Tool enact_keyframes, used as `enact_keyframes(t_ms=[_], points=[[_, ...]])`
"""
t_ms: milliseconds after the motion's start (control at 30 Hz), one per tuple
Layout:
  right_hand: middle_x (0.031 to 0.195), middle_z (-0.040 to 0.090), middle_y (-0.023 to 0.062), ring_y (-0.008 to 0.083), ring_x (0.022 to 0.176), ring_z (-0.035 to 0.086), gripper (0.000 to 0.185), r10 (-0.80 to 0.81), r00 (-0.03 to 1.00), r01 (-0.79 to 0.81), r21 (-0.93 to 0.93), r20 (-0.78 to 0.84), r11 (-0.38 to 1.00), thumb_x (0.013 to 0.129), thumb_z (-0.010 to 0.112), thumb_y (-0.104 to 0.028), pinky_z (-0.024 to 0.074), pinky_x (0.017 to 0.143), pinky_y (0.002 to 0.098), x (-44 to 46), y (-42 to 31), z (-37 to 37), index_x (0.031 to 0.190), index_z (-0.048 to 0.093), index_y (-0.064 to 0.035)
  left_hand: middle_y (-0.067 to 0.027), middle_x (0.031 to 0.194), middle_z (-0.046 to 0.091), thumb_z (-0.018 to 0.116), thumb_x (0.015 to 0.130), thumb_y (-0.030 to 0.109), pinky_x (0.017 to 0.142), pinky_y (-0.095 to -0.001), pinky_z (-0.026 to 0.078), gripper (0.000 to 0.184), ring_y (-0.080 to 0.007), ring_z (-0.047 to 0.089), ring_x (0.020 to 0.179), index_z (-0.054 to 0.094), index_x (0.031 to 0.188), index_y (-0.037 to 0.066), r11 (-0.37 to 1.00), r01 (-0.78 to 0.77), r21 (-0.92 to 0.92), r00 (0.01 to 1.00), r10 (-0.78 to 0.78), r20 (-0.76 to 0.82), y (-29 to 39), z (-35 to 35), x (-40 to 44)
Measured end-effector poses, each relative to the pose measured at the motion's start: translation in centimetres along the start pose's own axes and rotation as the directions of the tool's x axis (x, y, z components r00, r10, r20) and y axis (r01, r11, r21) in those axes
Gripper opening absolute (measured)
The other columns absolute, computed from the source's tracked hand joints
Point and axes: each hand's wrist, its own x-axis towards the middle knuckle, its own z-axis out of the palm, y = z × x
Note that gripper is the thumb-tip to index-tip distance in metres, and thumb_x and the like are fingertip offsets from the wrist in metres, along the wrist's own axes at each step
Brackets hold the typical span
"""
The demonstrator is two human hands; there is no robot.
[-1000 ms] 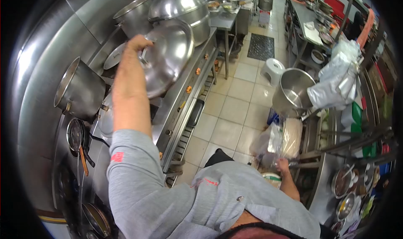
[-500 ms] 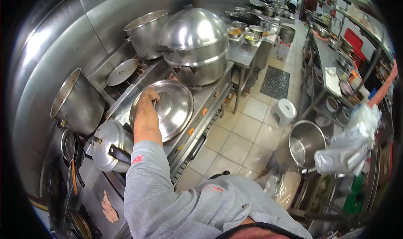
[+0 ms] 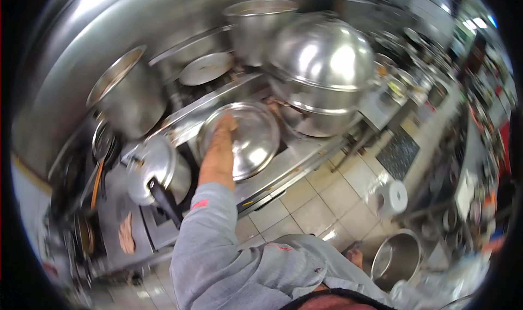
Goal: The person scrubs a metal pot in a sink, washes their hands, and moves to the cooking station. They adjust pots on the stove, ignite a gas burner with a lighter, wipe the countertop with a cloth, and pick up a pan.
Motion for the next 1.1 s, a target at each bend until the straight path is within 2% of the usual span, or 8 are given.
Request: enact_keyframes(t_ms=[167,267,500,533,600,633,867,1100], points=[[0.062,0.053,0.0054,0.0178,0.052,0.053,0.017,-0.206,0.905,0.371,-0.451,0.372,0.812,0.076,0.055,-0.021,0.0406,0.040,0.0297,11.5,5.9,-3.5,0.078,0.055,-0.0039,-0.0134,0.106,0.057,0.048,0.078,0.023,0.083,-0.0371,0.044,0.029,-0.0278,0.053,0.100,0.059,0.098,0.005,0.971,0.133,-0.198,0.956,-0.179,-0.233,2.4,-1.7,-7.1],[0.057,0.050,0.0060,0.0201,0.052,0.052,0.018,-0.506,0.377,0.867,-0.488,0.776,-0.103,0.074,0.056,-0.024,0.0407,0.042,0.0329,19.4,10.9,-6.4,0.071,0.055,-0.0058,-0.0155,0.100,0.058,0.050,0.077,0.023,0.080,-0.0375,0.045,0.028,-0.0292,0.055,0.096,0.060,0.094,0.004,0.949,0.136,-0.285,0.897,-0.239,-0.371,1.8,-0.2,-7.3],[0.062,0.054,0.0105,0.0290,0.059,0.053,0.013,-0.394,0.681,0.716,-0.673,0.617,0.184,0.062,0.058,-0.017,0.0428,0.054,0.0406,21.3,-1.6,-2.9,0.070,0.056,-0.0077,-0.0178,0.101,0.055,0.063,0.067,0.022,0.084,-0.0390,0.039,0.043,-0.0323,0.051,0.096,0.053,0.103,0.001,0.982,-0.163,-0.099,0.711,0.047,-0.702,0.4,5.5,-9.2],[0.064,0.056,0.0106,0.0242,0.058,0.055,0.014,-0.564,0.443,0.814,-0.576,0.697,-0.073,0.066,0.059,-0.017,0.0446,0.053,0.0384,21.7,-2.6,-2.8,0.075,0.059,-0.0053,-0.0180,0.104,0.054,0.063,0.068,0.022,0.086,-0.0392,0.037,0.047,-0.0324,0.049,0.099,0.051,0.108,0.000,0.980,-0.159,-0.120,0.719,0.032,-0.694,1.3,5.4,-10.7],[0.078,0.060,0.0132,0.0296,0.078,0.057,0.025,-0.237,0.951,0.304,-0.444,0.201,0.843,0.063,0.059,-0.026,0.0458,0.070,0.0377,19.7,-4.7,-0.9,0.083,0.063,-0.0101,-0.0181,0.103,0.054,0.068,0.066,0.018,0.086,-0.0396,0.037,0.053,-0.0335,0.049,0.098,0.048,0.113,0.001,0.973,-0.213,-0.087,0.670,0.081,-0.738,1.3,6.2,-11.6],[0.082,0.061,0.0143,0.0303,0.081,0.058,0.028,-0.071,0.995,0.094,-0.382,0.075,0.919,0.064,0.059,-0.027,0.0459,0.073,0.0370,18.4,-6.5,-0.8,0.086,0.062,-0.0088,-0.0181,0.105,0.053,0.067,0.067,0.019,0.085,-0.0403,0.038,0.055,-0.0330,0.048,0.099,0.046,0.116,0.003,0.980,-0.119,-0.160,0.732,-0.022,-0.681,3.2,5.2,-14.0],[0.064,0.059,0.0090,0.0154,0.053,0.055,0.027,0.065,0.993,0.014,-0.622,0.103,0.783,0.074,0.057,-0.022,0.0451,0.047,0.0302,16.6,0.4,-5.5,0.093,0.059,-0.0023,-0.0183,0.108,0.047,0.061,0.074,0.014,0.079,-0.0418,0.040,0.045,-0.0329,0.046,0.097,0.045,0.114,0.001,0.991,-0.098,-0.088,0.397,-0.042,-0.917,6.1,9.6,-19.5],[0.059,0.055,0.0069,0.0151,0.055,0.054,0.016,0.409,0.908,-0.285,-0.578,0.093,0.764,0.070,0.055,-0.015,0.0384,0.034,0.0319,14.5,7.5,-10.0,0.083,0.059,-0.0047,-0.0142,0.093,0.052,0.054,0.076,0.006,0.071,-0.0315,0.043,0.022,-0.0252,0.052,0.082,0.052,0.097,-0.001,0.633,-0.462,-0.621,0.863,0.157,-0.481,12.7,20.6,-29.5]])
